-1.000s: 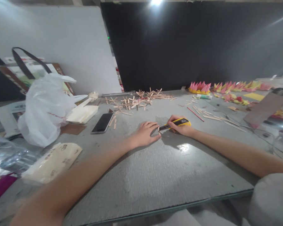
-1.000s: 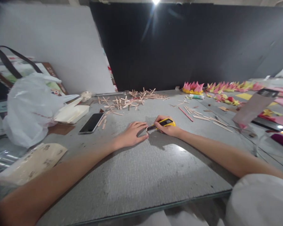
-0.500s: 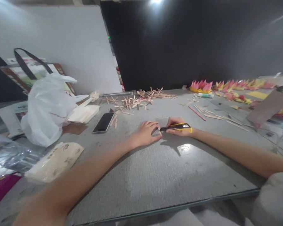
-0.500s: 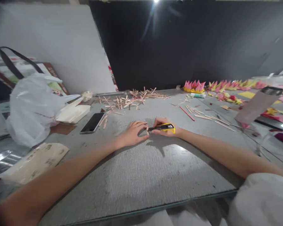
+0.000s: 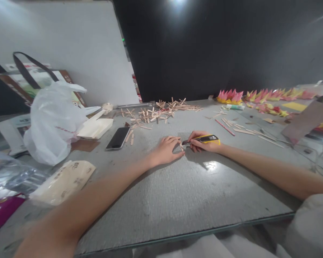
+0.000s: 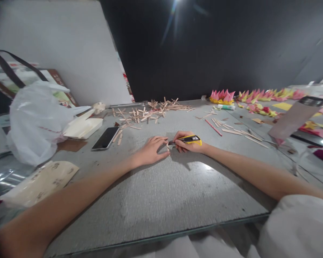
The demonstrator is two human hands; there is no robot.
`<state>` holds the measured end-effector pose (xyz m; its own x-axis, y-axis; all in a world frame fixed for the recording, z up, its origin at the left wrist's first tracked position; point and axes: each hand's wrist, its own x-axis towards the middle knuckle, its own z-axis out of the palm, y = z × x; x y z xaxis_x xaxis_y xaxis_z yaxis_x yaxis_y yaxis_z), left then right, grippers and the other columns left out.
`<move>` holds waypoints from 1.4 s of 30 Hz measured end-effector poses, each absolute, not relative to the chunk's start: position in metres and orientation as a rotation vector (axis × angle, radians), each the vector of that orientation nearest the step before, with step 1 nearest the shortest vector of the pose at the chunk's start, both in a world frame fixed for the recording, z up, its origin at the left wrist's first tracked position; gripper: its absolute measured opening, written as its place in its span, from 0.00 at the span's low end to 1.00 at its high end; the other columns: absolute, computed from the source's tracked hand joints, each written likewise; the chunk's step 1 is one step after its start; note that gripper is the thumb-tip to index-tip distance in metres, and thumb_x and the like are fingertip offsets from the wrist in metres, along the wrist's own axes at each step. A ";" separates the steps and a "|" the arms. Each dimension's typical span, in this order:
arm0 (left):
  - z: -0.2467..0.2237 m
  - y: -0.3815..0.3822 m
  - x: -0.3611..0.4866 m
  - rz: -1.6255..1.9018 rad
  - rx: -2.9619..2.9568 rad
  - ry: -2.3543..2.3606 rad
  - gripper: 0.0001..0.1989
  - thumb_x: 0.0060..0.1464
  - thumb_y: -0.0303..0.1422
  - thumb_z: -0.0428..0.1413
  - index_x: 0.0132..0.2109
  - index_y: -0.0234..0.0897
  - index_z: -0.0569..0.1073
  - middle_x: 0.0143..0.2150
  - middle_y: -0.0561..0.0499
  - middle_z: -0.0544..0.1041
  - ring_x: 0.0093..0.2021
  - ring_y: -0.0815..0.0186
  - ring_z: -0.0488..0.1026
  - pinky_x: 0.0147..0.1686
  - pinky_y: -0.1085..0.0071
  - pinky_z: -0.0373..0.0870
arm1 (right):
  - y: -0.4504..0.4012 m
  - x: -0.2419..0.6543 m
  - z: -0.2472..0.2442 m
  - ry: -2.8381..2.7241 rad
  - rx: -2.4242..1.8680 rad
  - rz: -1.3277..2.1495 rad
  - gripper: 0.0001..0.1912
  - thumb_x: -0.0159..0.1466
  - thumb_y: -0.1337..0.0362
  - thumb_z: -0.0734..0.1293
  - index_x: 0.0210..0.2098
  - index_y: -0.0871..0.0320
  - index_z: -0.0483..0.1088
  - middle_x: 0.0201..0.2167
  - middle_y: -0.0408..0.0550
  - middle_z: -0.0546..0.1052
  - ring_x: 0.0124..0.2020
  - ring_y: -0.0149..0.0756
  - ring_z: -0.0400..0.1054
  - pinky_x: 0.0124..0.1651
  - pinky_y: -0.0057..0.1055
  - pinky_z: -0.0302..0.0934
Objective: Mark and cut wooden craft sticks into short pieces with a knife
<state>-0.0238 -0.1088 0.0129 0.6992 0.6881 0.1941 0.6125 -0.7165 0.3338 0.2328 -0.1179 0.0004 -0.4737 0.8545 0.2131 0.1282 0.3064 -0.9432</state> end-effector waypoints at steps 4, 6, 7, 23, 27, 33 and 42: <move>0.010 -0.107 -0.024 0.467 2.664 1.031 0.24 0.64 0.51 0.57 0.58 0.41 0.74 0.68 0.42 0.72 0.71 0.50 0.63 0.69 0.51 0.60 | -0.116 0.234 -0.002 -1.847 -0.839 1.234 0.18 0.69 0.47 0.70 0.40 0.56 0.73 0.28 0.44 0.80 0.20 0.29 0.69 0.22 0.26 0.61; 0.009 -0.107 -0.024 0.472 2.663 1.027 0.24 0.64 0.51 0.57 0.58 0.40 0.74 0.69 0.42 0.72 0.71 0.50 0.63 0.69 0.51 0.60 | -0.116 0.235 -0.003 -1.857 -0.834 1.227 0.17 0.69 0.47 0.70 0.40 0.56 0.73 0.28 0.45 0.80 0.19 0.29 0.68 0.22 0.26 0.61; 0.009 -0.106 -0.024 0.474 2.664 1.023 0.24 0.64 0.51 0.57 0.58 0.40 0.74 0.69 0.41 0.72 0.71 0.49 0.63 0.69 0.51 0.60 | -0.116 0.235 -0.003 -1.862 -0.838 1.222 0.18 0.69 0.47 0.70 0.40 0.56 0.73 0.28 0.45 0.81 0.19 0.29 0.67 0.23 0.26 0.61; 0.012 -0.109 -0.023 0.461 2.650 1.036 0.24 0.63 0.51 0.58 0.57 0.40 0.74 0.69 0.42 0.72 0.71 0.50 0.64 0.70 0.51 0.60 | -0.114 0.235 -0.004 -1.897 -0.829 1.214 0.18 0.69 0.47 0.70 0.40 0.56 0.72 0.28 0.44 0.79 0.20 0.28 0.67 0.23 0.26 0.60; 0.012 -0.109 -0.022 0.450 2.658 1.082 0.23 0.62 0.53 0.59 0.54 0.40 0.75 0.69 0.42 0.72 0.71 0.50 0.65 0.69 0.51 0.60 | -0.115 0.234 -0.003 -1.909 -0.844 1.181 0.19 0.69 0.46 0.70 0.38 0.56 0.70 0.27 0.44 0.78 0.20 0.29 0.67 0.22 0.26 0.58; 0.014 -0.112 -0.020 0.443 2.662 1.111 0.26 0.62 0.56 0.58 0.53 0.40 0.75 0.69 0.42 0.72 0.71 0.50 0.66 0.69 0.51 0.62 | -0.117 0.232 -0.001 -1.911 -0.816 1.179 0.19 0.68 0.46 0.71 0.36 0.56 0.70 0.25 0.43 0.78 0.18 0.27 0.65 0.22 0.25 0.57; 0.010 -0.109 -0.021 0.465 2.683 1.089 0.28 0.61 0.58 0.57 0.55 0.41 0.75 0.68 0.42 0.73 0.70 0.49 0.67 0.68 0.51 0.63 | -0.112 0.236 -0.008 -1.880 -0.819 1.245 0.18 0.70 0.47 0.70 0.38 0.57 0.71 0.28 0.45 0.80 0.19 0.27 0.66 0.22 0.25 0.58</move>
<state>-0.0212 -0.1087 0.0098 0.6773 0.7050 0.2100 0.6392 -0.7054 0.3065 0.2363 -0.1121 -0.0076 -0.5345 0.8154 0.2222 0.1133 0.3297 -0.9373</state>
